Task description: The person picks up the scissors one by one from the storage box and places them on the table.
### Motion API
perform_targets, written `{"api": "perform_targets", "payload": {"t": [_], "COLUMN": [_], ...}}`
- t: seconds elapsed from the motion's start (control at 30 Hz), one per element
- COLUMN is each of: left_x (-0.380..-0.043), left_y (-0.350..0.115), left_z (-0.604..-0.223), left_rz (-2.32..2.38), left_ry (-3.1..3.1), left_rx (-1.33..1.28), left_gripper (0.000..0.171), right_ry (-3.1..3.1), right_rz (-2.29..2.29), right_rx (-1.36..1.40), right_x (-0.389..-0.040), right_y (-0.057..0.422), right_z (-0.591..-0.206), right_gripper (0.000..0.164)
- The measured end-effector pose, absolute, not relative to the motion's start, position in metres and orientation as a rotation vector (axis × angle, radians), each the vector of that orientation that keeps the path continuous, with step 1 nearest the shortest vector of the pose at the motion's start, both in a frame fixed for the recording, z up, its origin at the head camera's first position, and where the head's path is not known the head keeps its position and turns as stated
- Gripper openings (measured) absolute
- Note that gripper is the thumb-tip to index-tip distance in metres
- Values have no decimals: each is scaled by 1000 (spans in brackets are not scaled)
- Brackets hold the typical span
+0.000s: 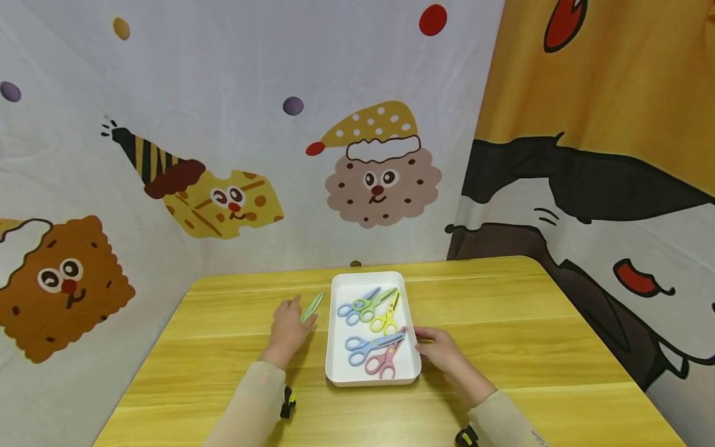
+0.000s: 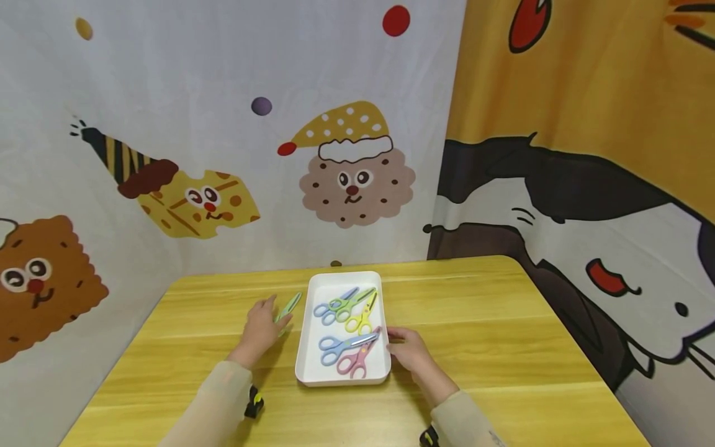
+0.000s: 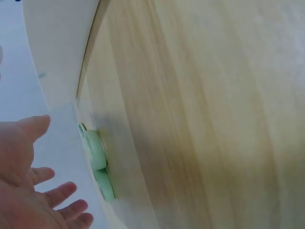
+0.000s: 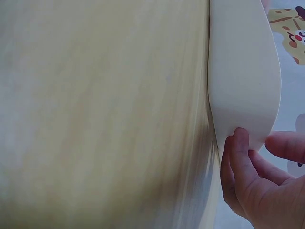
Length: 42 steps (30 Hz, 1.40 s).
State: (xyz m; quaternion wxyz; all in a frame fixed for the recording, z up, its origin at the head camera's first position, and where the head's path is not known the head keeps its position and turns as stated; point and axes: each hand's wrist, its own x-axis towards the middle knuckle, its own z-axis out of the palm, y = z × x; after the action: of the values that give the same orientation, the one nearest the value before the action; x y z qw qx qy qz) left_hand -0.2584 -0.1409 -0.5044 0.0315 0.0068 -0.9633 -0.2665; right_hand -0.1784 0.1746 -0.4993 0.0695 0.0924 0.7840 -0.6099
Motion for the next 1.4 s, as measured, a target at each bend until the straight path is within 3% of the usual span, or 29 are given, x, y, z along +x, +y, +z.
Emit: {"api": "perform_targets", "payload": {"t": [0.9, 1.4], "left_x": [-235, -220], "left_y": [-101, -79], "left_z": [-491, -483], "left_rz": [-576, -616], "left_ry": [-3097, -3010], "left_rx": [-396, -605], "left_gripper": [93, 88], "right_ry": [2383, 2411], "right_rz": [-1788, -1802], "right_rx": [267, 275], "right_x": [-179, -181], "right_y": [176, 174], "right_z": [-502, -503], "right_gripper": [40, 39]}}
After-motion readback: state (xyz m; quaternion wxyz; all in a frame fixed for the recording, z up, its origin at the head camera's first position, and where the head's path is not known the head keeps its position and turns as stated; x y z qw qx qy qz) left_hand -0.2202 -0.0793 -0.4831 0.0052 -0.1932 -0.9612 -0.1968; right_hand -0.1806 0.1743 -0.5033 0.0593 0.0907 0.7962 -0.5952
